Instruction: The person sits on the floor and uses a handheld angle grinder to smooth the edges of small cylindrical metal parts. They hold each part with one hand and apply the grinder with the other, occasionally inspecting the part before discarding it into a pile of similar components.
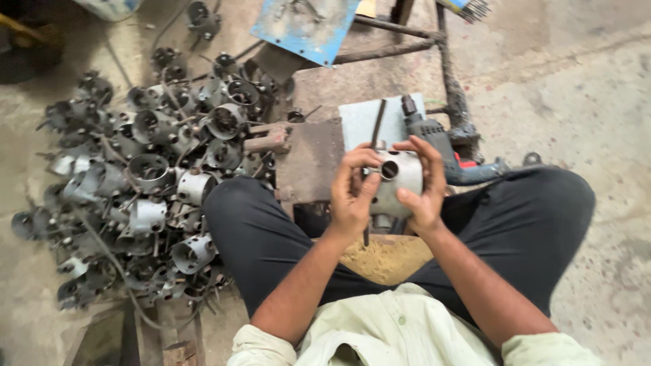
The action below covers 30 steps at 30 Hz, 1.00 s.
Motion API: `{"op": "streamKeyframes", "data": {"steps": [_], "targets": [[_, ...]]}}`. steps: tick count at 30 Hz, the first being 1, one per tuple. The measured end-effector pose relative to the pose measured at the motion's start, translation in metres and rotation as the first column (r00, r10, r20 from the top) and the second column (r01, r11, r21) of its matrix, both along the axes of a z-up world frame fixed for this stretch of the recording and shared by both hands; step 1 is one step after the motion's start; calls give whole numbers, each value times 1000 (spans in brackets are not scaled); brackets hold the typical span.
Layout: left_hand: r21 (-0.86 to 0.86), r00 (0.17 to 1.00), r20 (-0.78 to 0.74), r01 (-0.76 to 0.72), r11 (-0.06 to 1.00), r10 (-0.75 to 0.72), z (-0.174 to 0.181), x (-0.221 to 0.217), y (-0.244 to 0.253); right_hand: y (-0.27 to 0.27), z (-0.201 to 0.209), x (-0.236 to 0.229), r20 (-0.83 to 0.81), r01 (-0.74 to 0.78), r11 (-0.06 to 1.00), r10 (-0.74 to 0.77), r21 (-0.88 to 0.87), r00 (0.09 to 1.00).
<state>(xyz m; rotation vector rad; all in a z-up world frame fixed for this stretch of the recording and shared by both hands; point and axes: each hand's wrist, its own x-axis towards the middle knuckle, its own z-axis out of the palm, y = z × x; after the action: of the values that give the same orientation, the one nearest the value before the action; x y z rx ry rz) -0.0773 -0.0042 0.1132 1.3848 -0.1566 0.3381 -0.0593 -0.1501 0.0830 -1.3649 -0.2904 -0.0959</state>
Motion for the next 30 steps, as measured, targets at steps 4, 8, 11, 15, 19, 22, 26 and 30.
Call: {"op": "streamKeyframes", "data": {"steps": [4,8,11,15,19,22,26,30], "targets": [[-96,995,-96,-42,994,33,-10,4,3,-6,7,5,14,-167,978,170,-125,985],[-222,978,-210,-37,974,-11,-19,10,12,-13,11,10,87,-227,946,253,-233,964],[-270,984,-164,23,963,-70,-23,13,11,-11,6,13,-11,-264,964,263,-18,965],[-120,993,-117,-11,993,-3,-31,13,7,-17,0,15,31,-260,966,260,-3,965],[-229,995,-94,5,973,-28,-30,13,5,-16,-5,14,41,-237,971,238,-27,970],[-295,996,-48,56,954,-73,-31,14,4,-16,-8,15,65,-191,980,195,-59,979],[-113,998,-57,-34,993,28,-45,15,-3,-15,-11,17,57,-208,977,206,33,977],[-199,999,-50,-20,980,11,-50,16,-6,-15,-14,19,25,-189,979,187,83,982]]}}
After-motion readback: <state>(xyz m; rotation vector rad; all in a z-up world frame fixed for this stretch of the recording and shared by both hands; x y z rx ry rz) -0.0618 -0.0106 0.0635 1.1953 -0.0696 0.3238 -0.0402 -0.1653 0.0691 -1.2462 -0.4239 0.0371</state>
